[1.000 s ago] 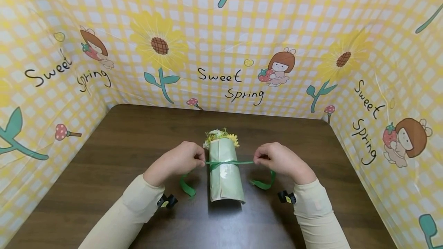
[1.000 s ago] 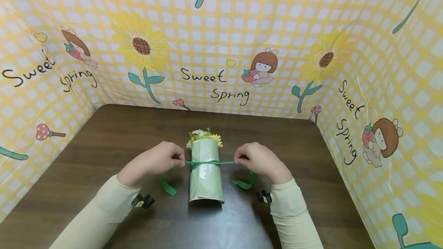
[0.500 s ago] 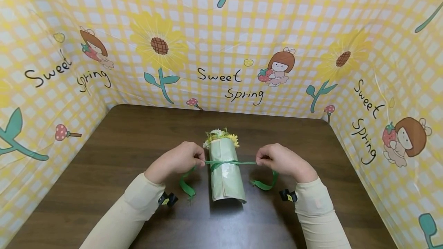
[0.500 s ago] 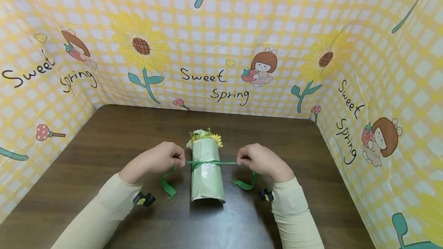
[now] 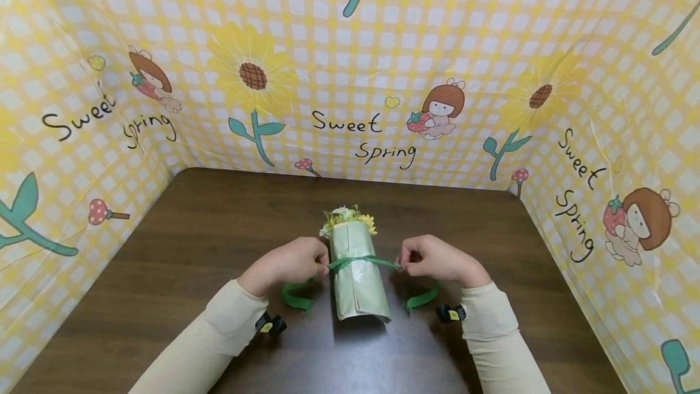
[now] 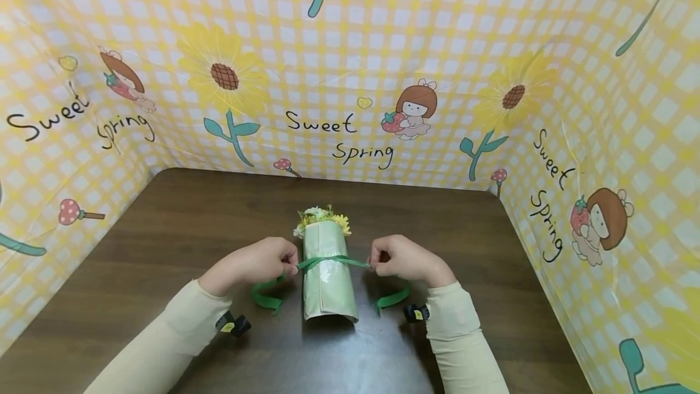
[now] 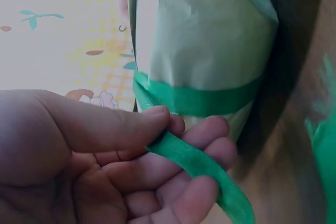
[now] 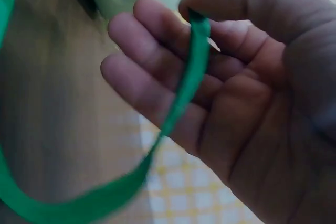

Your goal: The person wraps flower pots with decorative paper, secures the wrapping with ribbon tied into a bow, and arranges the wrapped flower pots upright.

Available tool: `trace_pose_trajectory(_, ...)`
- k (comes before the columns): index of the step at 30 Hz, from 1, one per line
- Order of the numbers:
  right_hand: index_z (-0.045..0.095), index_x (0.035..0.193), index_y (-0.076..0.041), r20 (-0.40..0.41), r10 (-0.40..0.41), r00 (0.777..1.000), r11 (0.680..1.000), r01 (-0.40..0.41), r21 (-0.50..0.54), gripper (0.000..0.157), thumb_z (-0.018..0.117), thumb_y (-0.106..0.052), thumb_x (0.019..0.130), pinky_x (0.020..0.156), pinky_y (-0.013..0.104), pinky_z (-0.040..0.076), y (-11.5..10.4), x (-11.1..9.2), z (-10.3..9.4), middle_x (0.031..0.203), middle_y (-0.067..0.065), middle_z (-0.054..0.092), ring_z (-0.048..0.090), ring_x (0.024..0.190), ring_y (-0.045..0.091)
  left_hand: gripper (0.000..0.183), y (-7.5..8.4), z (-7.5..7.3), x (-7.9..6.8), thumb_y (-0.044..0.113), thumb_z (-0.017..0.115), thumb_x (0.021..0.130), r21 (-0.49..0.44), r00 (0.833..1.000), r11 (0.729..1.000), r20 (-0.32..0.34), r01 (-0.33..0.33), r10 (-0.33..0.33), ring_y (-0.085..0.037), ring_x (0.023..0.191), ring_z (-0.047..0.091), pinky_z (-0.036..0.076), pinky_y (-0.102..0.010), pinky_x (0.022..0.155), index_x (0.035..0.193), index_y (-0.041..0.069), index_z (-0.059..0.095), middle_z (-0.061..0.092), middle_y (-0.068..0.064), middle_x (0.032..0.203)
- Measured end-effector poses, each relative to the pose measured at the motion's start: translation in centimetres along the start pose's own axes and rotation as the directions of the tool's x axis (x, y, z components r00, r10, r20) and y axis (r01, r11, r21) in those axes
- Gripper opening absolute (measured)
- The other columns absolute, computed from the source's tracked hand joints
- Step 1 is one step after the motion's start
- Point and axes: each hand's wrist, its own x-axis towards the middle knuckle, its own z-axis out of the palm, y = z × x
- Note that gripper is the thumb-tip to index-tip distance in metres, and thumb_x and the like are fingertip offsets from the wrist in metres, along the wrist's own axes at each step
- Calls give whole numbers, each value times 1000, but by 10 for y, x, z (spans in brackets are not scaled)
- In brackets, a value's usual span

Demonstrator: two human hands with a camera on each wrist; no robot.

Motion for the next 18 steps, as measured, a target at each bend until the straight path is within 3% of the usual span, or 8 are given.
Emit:
trace_pose_trajectory(3,58,78,-12,43,-23,999,992,18,123,16,58,2,85,80,27,53,1,6,8,100,9,68,64,105,16,19,0,3,1,8,62,90,-58,999,998,34,-19,21,-11,49,37,35,-26,51,72,0,63,49,2,59)
trace_pose_trajectory(8,58,80,-10,75,-28,997,976,11,219,13,58,1,87,86,29,52,-3,11,14,100,11,66,62,110,19,12,-1,6,5,5,62,87,-132,998,991,53,-16,23,-11,48,42,36,-26,49,76,1,66,60,-8,63)
trace_pose_trajectory(18,57,78,-13,-15,16,1000,991,-13,136,14,59,-3,87,86,29,52,-2,12,12,101,-1,68,63,109,18,15,-1,8,12,13,63,91,-99,998,995,-65,-9,2,-12,49,47,41,-27,50,81,6,69,58,-1,62)
